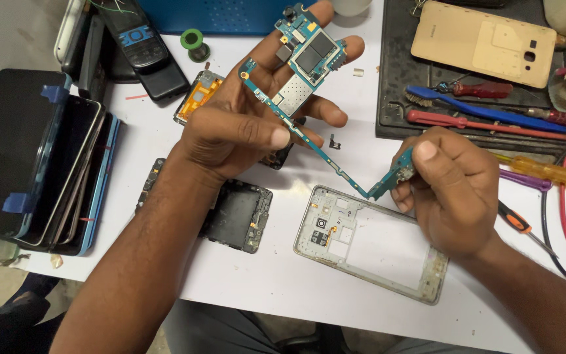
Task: The person uses a screwdriver to pry open the back cover of a smartphone, then removes the battery and motherboard. The components are separated and placed on the workbench.
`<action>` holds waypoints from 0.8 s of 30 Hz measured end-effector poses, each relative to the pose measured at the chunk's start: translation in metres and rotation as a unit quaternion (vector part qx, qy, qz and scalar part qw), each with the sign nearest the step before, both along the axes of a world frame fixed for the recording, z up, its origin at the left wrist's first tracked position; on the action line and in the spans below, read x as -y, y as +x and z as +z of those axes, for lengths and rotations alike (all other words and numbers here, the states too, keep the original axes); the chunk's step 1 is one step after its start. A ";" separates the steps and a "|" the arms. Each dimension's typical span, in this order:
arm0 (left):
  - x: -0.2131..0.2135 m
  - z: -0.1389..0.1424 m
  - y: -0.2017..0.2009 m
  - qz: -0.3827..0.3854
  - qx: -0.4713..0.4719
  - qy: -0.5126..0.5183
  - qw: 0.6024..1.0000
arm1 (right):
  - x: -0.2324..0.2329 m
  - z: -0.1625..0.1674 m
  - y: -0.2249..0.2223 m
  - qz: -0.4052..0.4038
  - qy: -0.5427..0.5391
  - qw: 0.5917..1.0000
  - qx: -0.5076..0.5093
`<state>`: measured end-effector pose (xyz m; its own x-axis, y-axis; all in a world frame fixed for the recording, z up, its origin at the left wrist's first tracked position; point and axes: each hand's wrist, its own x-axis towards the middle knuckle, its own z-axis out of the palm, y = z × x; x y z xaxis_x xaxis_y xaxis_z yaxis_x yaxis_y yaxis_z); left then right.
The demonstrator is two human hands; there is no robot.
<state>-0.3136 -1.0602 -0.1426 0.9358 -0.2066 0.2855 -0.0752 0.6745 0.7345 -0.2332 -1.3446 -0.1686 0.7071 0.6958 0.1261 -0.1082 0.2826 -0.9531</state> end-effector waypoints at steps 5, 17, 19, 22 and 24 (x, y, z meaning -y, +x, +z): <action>0.000 0.001 0.000 0.005 0.000 -0.001 1.000 | 0.000 0.000 0.001 0.017 0.015 1.000 0.001; 0.003 0.004 -0.003 0.015 0.001 0.032 0.999 | 0.002 -0.002 0.004 0.000 -0.002 1.000 -0.014; 0.004 0.004 -0.003 0.022 0.001 0.041 0.999 | 0.001 -0.003 0.006 0.007 0.023 0.999 -0.022; 0.007 0.005 -0.004 0.033 0.002 0.056 0.998 | 0.002 -0.003 0.009 0.002 0.031 0.999 -0.031; 0.009 0.005 -0.003 0.042 -0.003 0.067 0.997 | 0.001 -0.003 0.011 -0.013 0.025 0.999 -0.040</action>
<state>-0.3168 -1.0689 -0.1379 0.9531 -0.1643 0.2543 -0.1217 0.5612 0.8187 -0.2220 -1.3459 -0.1717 0.7333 0.6721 0.1025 -0.1754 0.3327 -0.9266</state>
